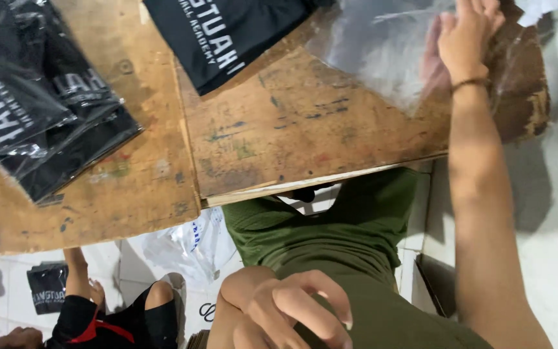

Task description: Packing folded black t-shirts into clear plastic bags on a wooden work surface.

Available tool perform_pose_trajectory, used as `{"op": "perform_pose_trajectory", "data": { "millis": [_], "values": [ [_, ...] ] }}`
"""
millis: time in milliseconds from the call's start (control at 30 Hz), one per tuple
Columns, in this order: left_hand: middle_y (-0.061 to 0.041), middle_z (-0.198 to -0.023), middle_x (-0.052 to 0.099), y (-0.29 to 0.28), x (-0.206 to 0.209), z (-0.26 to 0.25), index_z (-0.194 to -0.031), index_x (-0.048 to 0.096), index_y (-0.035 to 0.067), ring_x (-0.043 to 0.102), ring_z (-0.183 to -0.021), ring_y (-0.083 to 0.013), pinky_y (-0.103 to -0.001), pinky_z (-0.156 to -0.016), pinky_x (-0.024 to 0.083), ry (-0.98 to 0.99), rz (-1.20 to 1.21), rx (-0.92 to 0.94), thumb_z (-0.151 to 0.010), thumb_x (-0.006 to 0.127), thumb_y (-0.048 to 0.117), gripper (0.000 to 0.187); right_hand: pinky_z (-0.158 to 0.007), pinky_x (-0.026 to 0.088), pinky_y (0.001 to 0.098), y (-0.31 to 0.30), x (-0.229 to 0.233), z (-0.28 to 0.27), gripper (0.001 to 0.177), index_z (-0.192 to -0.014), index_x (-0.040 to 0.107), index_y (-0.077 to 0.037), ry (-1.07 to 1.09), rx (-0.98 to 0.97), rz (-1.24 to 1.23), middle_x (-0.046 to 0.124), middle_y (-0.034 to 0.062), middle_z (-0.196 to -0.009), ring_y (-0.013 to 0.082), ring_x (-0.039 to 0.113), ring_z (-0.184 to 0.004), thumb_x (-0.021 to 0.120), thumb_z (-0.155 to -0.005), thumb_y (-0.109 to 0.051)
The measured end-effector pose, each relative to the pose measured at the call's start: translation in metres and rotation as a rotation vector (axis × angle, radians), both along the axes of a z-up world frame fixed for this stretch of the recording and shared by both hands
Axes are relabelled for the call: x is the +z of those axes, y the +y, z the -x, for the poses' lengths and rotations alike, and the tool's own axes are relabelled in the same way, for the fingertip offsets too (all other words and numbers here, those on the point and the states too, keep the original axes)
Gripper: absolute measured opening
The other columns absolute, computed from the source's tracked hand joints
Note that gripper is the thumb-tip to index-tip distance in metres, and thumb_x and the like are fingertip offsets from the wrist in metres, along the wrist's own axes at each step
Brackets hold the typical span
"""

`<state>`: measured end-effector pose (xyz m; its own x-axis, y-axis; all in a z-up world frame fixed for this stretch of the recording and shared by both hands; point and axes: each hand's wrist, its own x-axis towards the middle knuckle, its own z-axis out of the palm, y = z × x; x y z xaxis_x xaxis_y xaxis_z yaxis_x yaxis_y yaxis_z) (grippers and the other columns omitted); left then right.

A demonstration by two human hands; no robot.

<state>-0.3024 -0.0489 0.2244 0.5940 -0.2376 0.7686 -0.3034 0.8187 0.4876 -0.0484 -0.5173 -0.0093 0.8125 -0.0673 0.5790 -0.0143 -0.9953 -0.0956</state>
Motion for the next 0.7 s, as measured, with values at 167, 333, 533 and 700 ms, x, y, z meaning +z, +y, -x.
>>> {"op": "perform_pose_trajectory", "data": {
  "millis": [167,333,533,700],
  "values": [
    [-0.016,-0.06,0.054,-0.049,0.051,0.008,-0.071,0.046,0.003,0.066,-0.071,-0.027,-0.045,-0.057,0.059,0.449,0.241,0.3,-0.094,0.057,-0.01,0.028,-0.085,0.036,0.0413,-0.032,-0.039,-0.014,0.027,-0.084,0.069,-0.014,-0.108,-0.012,0.074,0.067,0.0059,-0.088,0.03,0.055,-0.096,0.079,-0.108,-0.012],
    [-0.016,-0.068,0.048,-0.041,0.053,-0.034,-0.078,0.043,0.0,0.062,-0.067,-0.0364,-0.049,-0.065,0.055,0.134,0.148,0.019,-0.103,0.047,-0.011,0.027,-0.059,0.059,0.033,-0.164,-0.118,0.033,0.026,-0.077,0.074,-0.022,-0.595,-0.692,-0.457,0.081,-0.002,-0.069,0.0179,0.077,-0.062,0.07,-0.065,0.0],
    [-0.013,-0.068,0.056,-0.049,0.041,-0.087,-0.069,0.036,0.013,0.061,-0.087,-0.0362,-0.045,-0.085,0.046,-0.237,0.089,-0.316,-0.114,0.028,0.007,0.046,-0.111,0.034,0.0606,-0.123,-0.067,0.127,0.04,-0.146,0.056,0.01,-0.261,-0.132,-0.202,0.058,0.0348,-0.143,0.0503,0.049,-0.135,0.066,-0.112,-0.009],
    [0.001,-0.071,0.066,-0.031,0.025,-0.056,-0.075,0.05,0.015,0.068,-0.082,-0.0275,-0.041,-0.076,0.051,0.07,-0.058,-0.047,-0.116,0.041,0.022,0.043,-0.107,0.021,0.0659,-0.051,0.008,0.156,0.045,-0.151,0.059,-0.003,0.33,-0.21,-0.224,0.05,0.0221,-0.155,0.0444,0.04,-0.14,0.055,-0.115,-0.031]
  ]
}}
